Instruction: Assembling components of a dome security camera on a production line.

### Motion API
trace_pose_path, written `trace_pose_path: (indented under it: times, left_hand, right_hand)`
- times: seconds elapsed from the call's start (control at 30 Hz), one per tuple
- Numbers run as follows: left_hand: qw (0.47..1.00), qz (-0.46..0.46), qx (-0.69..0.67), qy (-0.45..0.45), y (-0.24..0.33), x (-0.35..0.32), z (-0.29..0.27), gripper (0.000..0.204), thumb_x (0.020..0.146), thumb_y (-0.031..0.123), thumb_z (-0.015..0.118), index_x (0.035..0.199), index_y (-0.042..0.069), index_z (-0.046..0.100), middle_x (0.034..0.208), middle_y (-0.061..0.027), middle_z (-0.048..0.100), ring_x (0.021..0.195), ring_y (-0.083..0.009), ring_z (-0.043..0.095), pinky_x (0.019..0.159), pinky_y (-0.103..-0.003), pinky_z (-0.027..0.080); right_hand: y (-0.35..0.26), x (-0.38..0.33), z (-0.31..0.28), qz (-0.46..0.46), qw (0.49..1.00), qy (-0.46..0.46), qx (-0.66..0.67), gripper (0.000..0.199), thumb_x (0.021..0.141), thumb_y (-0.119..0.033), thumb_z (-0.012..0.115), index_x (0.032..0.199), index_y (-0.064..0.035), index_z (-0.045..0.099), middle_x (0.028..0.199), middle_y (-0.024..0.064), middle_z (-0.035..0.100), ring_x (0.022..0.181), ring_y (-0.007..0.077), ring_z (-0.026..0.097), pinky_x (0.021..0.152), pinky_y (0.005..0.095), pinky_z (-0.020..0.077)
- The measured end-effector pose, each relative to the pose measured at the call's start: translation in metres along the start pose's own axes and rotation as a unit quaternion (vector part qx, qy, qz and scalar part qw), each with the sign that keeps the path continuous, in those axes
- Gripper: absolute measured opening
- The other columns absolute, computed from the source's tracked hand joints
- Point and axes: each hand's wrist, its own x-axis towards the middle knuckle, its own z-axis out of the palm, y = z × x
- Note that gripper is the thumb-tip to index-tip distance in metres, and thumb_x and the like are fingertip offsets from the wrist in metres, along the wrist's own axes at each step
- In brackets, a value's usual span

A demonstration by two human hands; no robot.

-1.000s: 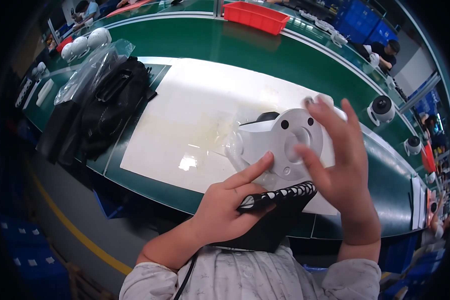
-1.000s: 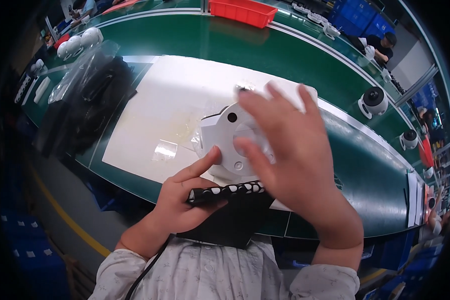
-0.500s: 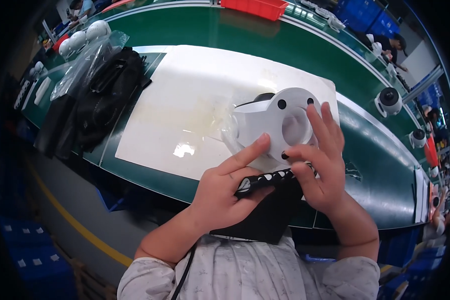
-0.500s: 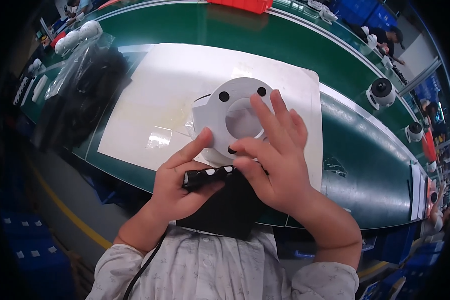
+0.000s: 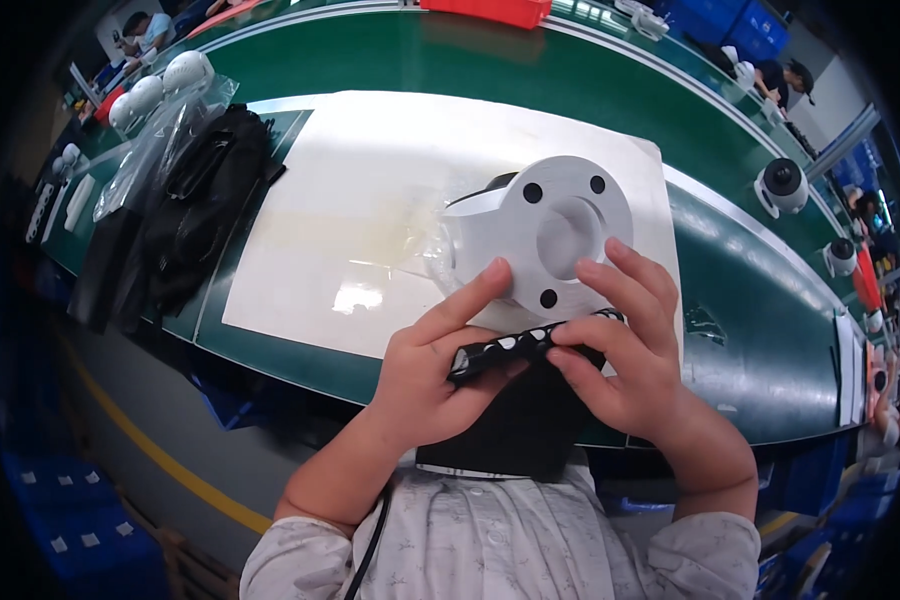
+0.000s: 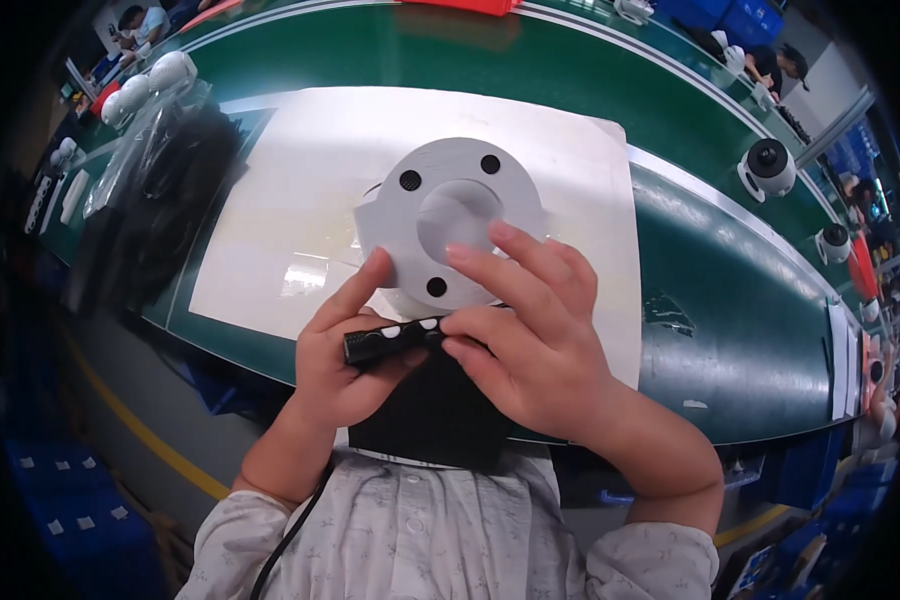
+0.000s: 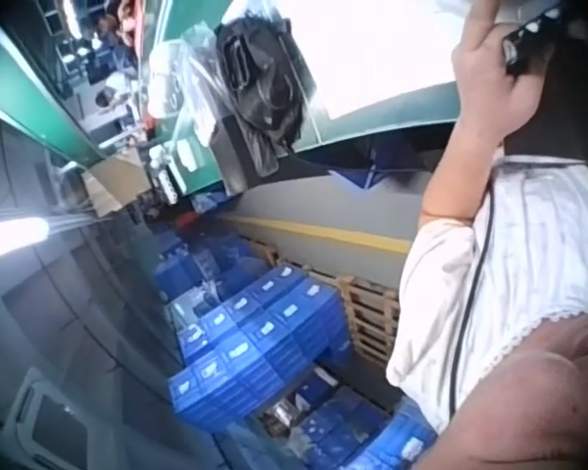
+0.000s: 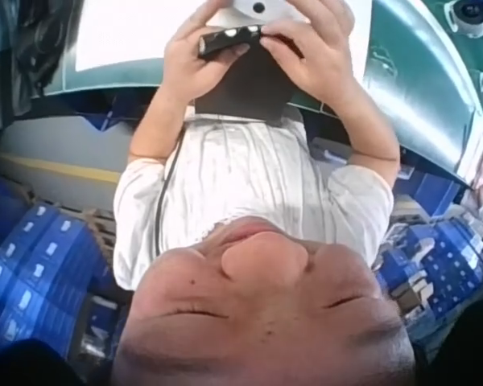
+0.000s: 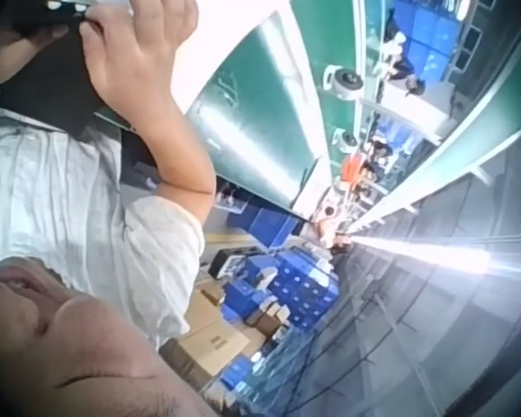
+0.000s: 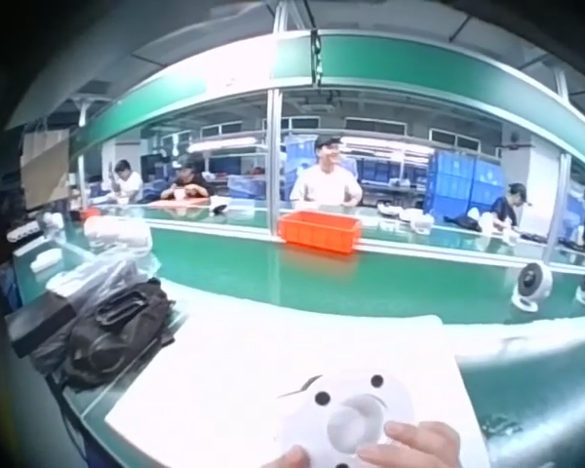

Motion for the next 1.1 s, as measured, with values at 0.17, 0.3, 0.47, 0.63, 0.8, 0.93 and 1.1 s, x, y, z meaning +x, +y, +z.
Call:
trace_pose_path:
  times: [0.17, 0.3, 0.47, 0.63, 0.8, 0.93, 1.1]
  left_hand:
    - [0.999, 0.024, -0.031, 0.009, 0.0, 0.0, 0.007, 0.022, 0.061, -0.002, 0.067, 0.082, -0.001, 0.059, 0.122, -0.0163, 0.043, 0.105, -0.0275, 0.05, 0.081, -0.029, 0.043]
    - [1.0, 0.017, -0.025, 0.0, -0.001, -0.001, 0.007, 0.024, 0.061, -0.002, 0.068, 0.082, -0.001, 0.058, 0.122, -0.0183, 0.042, 0.106, -0.0284, 0.049, 0.082, -0.029, 0.042]
    - [0.999, 0.044, -0.019, -0.004, -0.006, 0.0, 0.01, 0.023, 0.06, -0.003, 0.069, 0.08, -0.002, 0.058, 0.122, -0.0228, 0.04, 0.081, -0.0194, 0.051, 0.068, -0.025, 0.042]
    - [1.0, 0.016, -0.017, 0.005, 0.002, -0.001, 0.013, 0.023, 0.06, -0.003, 0.068, 0.081, -0.002, 0.058, 0.121, -0.0193, 0.042, 0.107, -0.0284, 0.048, 0.082, -0.029, 0.042]
    - [0.999, 0.015, -0.039, 0.008, -0.006, -0.004, 0.013, 0.022, 0.061, -0.003, 0.068, 0.081, -0.002, 0.058, 0.121, -0.0187, 0.043, 0.107, -0.028, 0.048, 0.081, -0.028, 0.043]
    - [1.0, 0.015, -0.017, 0.002, -0.006, -0.006, 0.012, 0.022, 0.061, -0.003, 0.068, 0.081, -0.002, 0.058, 0.12, -0.0191, 0.043, 0.107, -0.028, 0.048, 0.081, -0.028, 0.043]
    - [0.999, 0.015, -0.021, 0.034, -0.007, -0.007, 0.014, 0.021, 0.061, -0.002, 0.069, 0.078, -0.001, 0.058, 0.119, -0.0208, 0.044, 0.102, -0.0274, 0.052, 0.073, -0.027, 0.046]
  right_hand:
    - [-0.001, -0.001, -0.006, 0.036, 0.999, 0.016, 0.037, 0.017, 0.06, -0.009, 0.068, 0.074, -0.0098, 0.058, 0.116, 0.0087, 0.047, 0.113, 0.0313, 0.036, 0.089, 0.0395, 0.0285]
    - [0.003, -0.003, -0.016, 0.033, 0.997, 0.037, 0.059, 0.016, 0.06, -0.009, 0.068, 0.074, -0.0103, 0.059, 0.115, 0.0074, 0.047, 0.113, 0.0286, 0.038, 0.089, 0.0376, 0.0294]
    - [0.029, -0.007, -0.014, 0.182, 0.97, 0.11, 0.121, 0.011, 0.069, -0.01, 0.064, 0.078, -0.0068, 0.058, 0.116, 0.0117, 0.047, 0.115, 0.0293, 0.036, 0.091, 0.0374, 0.0305]
    - [0.023, -0.009, -0.016, 0.22, 0.953, 0.085, 0.19, 0.01, 0.074, -0.01, 0.06, 0.082, -0.0056, 0.058, 0.119, 0.0131, 0.045, 0.117, 0.03, 0.035, 0.094, 0.037, 0.0284]
    - [0.021, -0.015, -0.013, 0.177, 0.978, 0.085, 0.075, 0.012, 0.072, -0.01, 0.06, 0.084, -0.0071, 0.06, 0.116, 0.0123, 0.048, 0.113, 0.0301, 0.038, 0.091, 0.0366, 0.0299]
    - [0.016, -0.02, -0.016, 0.045, 0.986, 0.05, -0.153, 0.016, 0.071, -0.012, 0.06, 0.086, -0.0066, 0.061, 0.112, 0.0105, 0.051, 0.107, 0.0286, 0.043, 0.087, 0.0357, 0.0315]
    - [0.021, -0.022, -0.011, 0.086, 0.993, 0.058, -0.048, 0.03, 0.074, -0.016, 0.059, 0.1, -0.0036, 0.054, 0.111, 0.0121, 0.05, 0.102, 0.0274, 0.046, 0.086, 0.0355, 0.0337]
